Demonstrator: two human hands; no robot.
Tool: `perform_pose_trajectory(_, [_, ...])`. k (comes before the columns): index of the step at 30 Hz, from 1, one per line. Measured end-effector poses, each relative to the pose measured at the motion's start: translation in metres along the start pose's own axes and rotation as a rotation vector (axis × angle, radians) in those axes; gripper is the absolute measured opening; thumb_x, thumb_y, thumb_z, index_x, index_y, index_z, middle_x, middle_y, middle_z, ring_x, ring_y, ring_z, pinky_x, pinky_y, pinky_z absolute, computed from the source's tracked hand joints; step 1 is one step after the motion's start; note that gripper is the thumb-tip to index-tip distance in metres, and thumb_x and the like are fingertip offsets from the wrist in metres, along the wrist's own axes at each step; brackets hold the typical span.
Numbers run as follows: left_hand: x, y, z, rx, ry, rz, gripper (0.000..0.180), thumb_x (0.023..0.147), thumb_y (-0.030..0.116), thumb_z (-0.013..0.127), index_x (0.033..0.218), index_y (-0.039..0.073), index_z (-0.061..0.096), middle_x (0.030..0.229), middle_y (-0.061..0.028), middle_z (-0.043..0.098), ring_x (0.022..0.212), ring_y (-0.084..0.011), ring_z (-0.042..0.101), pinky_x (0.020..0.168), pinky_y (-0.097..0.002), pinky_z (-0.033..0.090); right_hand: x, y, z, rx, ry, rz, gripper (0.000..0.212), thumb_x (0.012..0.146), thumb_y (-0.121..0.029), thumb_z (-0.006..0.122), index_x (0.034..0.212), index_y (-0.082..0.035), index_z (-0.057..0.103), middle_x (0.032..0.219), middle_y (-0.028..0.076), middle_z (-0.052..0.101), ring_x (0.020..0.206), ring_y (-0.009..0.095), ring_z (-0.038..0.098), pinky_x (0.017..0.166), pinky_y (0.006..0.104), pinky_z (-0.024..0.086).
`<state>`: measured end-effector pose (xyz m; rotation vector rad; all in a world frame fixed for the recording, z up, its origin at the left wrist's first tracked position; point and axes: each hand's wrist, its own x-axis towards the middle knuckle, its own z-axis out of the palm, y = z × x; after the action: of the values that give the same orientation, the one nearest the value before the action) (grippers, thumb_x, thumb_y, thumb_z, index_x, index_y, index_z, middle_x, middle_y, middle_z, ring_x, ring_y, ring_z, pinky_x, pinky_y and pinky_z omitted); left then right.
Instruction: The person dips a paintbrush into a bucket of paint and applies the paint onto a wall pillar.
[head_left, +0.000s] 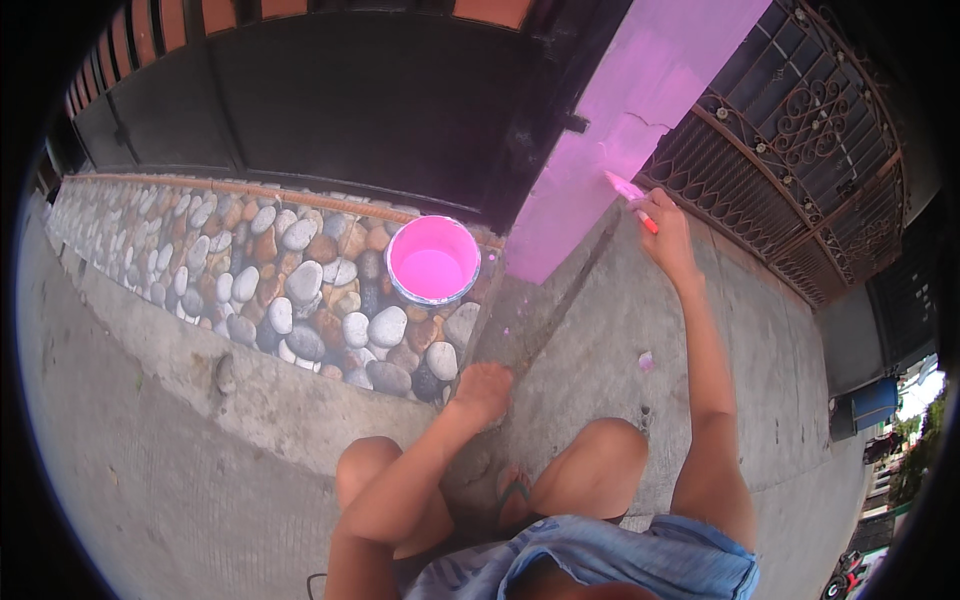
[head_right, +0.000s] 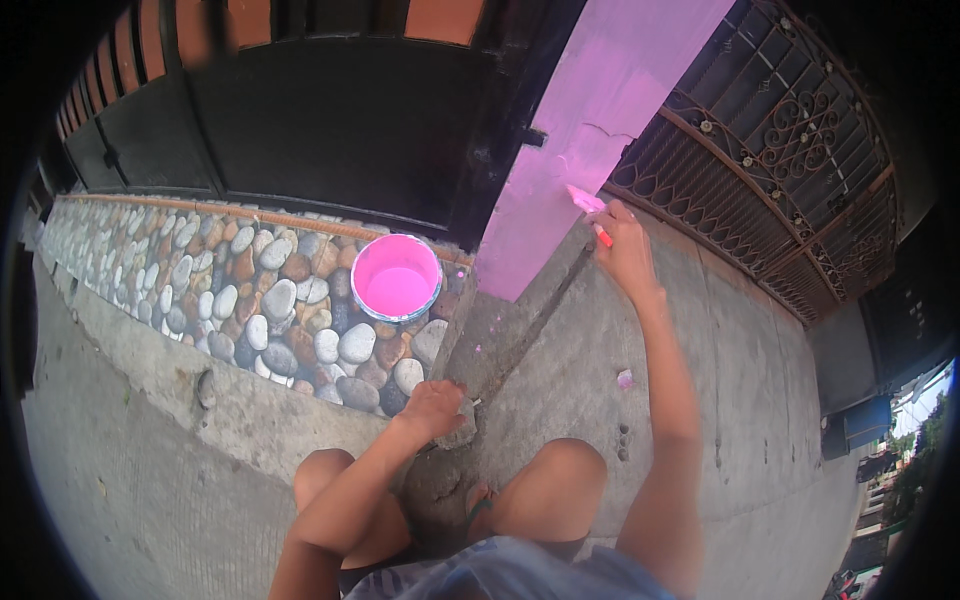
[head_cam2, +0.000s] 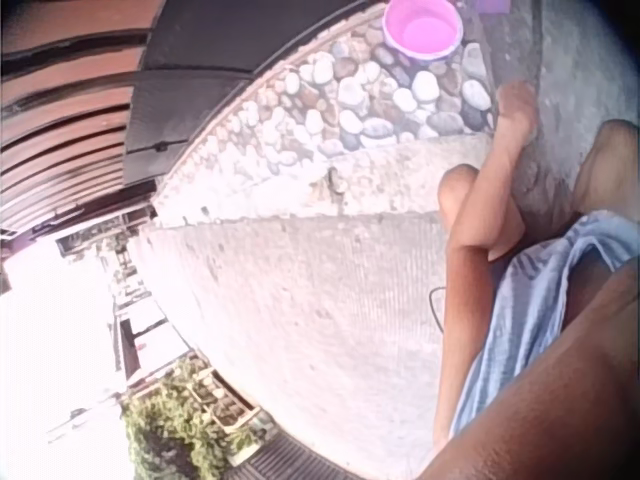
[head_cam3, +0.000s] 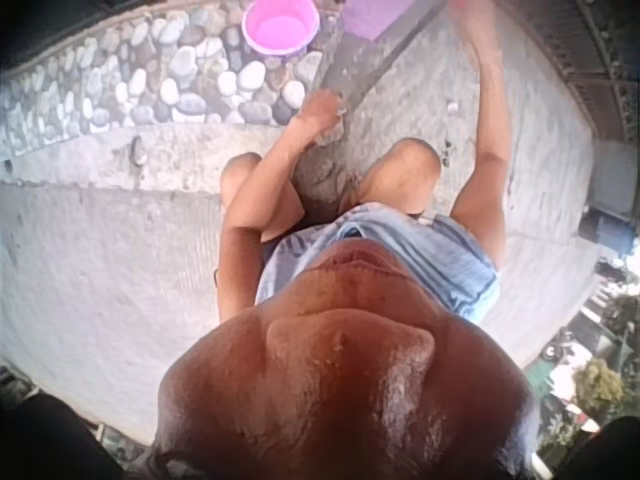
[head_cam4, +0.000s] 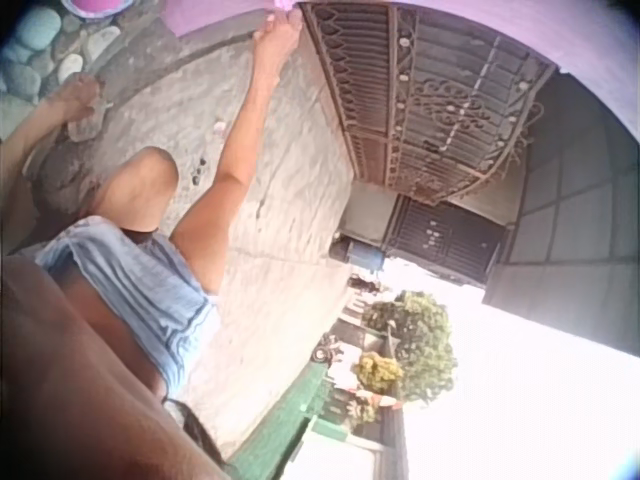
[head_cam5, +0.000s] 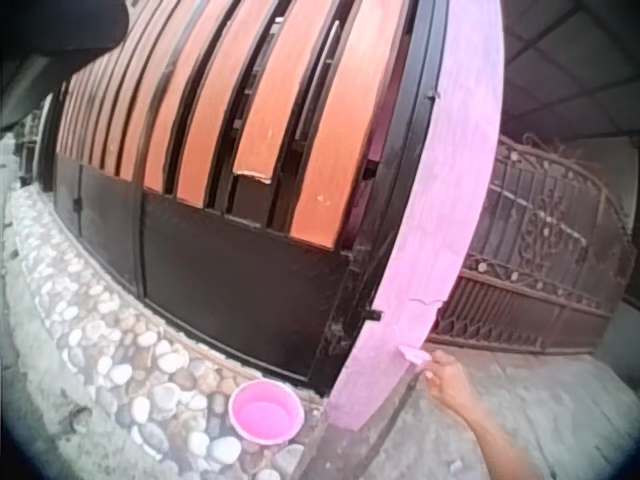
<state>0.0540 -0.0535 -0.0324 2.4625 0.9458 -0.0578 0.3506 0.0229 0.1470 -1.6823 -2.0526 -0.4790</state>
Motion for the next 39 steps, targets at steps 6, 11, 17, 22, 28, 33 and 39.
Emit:
perform_pose_trajectory(6, [-0.001,-0.003,-0.002,-0.033,-0.055,-0.001,0.043,0.080,0.033,0.066,0.109,0.004,0.056,0.101,-0.0151,0.063,0.105,-0.0291,0.058,0.086,-0.0409,0.044,0.090,0.004,-0.112,0.030,0.117,-0.062,0.016,0.080,-0.002,0.062,0.095,-0.003,0.067,0.079,0.011,0.056,0.070,0.026,0.058,0.067,0.0317,0.044])
perform_pose_trajectory(11, [-0.005,-0.004,0.003,-0.021,0.148,0.032,0.029,0.076,0.027,0.069,0.096,0.006,0.064,0.093,-0.0144,0.066,0.093,-0.0311,0.064,0.077,-0.0395,0.051,0.116,-0.003,-0.160,-0.090,0.604,-0.194,0.016,0.082,-0.004,0.061,0.096,-0.006,0.068,0.081,0.009,0.057,0.072,0.024,0.059,0.069,0.0312,0.046])
perform_pose_trajectory(17, [0.006,-0.006,0.010,-0.021,0.101,0.023,0.030,0.076,0.027,0.068,0.096,0.005,0.064,0.097,-0.0149,0.065,0.095,-0.0312,0.063,0.077,-0.0394,0.051,0.087,0.014,-0.080,-0.314,0.500,-0.219,0.026,0.077,0.003,0.059,0.100,-0.005,0.066,0.095,0.010,0.057,0.092,0.030,0.058,0.076,0.0370,0.048])
perform_pose_trajectory(22, [0.007,-0.001,-0.004,-0.009,0.038,-0.017,0.033,0.076,0.030,0.070,0.097,0.005,0.064,0.098,-0.0132,0.065,0.096,-0.0300,0.063,0.078,-0.0389,0.051,0.022,0.011,-0.034,-0.142,0.059,-0.155,0.024,0.073,0.006,0.059,0.095,-0.002,0.065,0.091,0.013,0.056,0.089,0.031,0.058,0.074,0.0387,0.048])
perform_pose_trajectory(28, [0.015,-0.004,0.004,0.004,-0.071,-0.021,0.042,0.078,0.034,0.068,0.106,0.004,0.059,0.101,-0.0158,0.063,0.102,-0.0322,0.060,0.085,-0.0417,0.047,0.097,0.016,-0.128,0.068,0.017,-0.155,0.018,0.076,0.000,0.063,0.094,-0.001,0.068,0.082,0.012,0.061,0.072,0.026,0.060,0.067,0.0323,0.045])
perform_pose_trajectory(33, [0.005,-0.005,-0.002,-0.004,0.026,-0.005,0.033,0.078,0.033,0.068,0.097,0.005,0.065,0.099,-0.0141,0.065,0.098,-0.0301,0.063,0.080,-0.0385,0.050,0.149,0.009,-0.218,-0.059,0.570,-0.205,0.016,0.083,-0.006,0.063,0.098,-0.006,0.069,0.084,0.005,0.062,0.073,0.014,0.059,0.069,0.0250,0.045])
perform_pose_trajectory(39, [0.012,-0.012,0.004,-0.052,-0.036,-0.022,0.043,0.078,0.035,0.066,0.108,0.005,0.059,0.101,-0.0152,0.063,0.104,-0.0325,0.058,0.087,-0.0424,0.044,0.170,0.014,-0.178,-0.329,0.718,-0.302,0.022,0.081,-0.003,0.059,0.101,-0.010,0.067,0.091,0.008,0.059,0.084,0.027,0.060,0.074,0.0350,0.048])
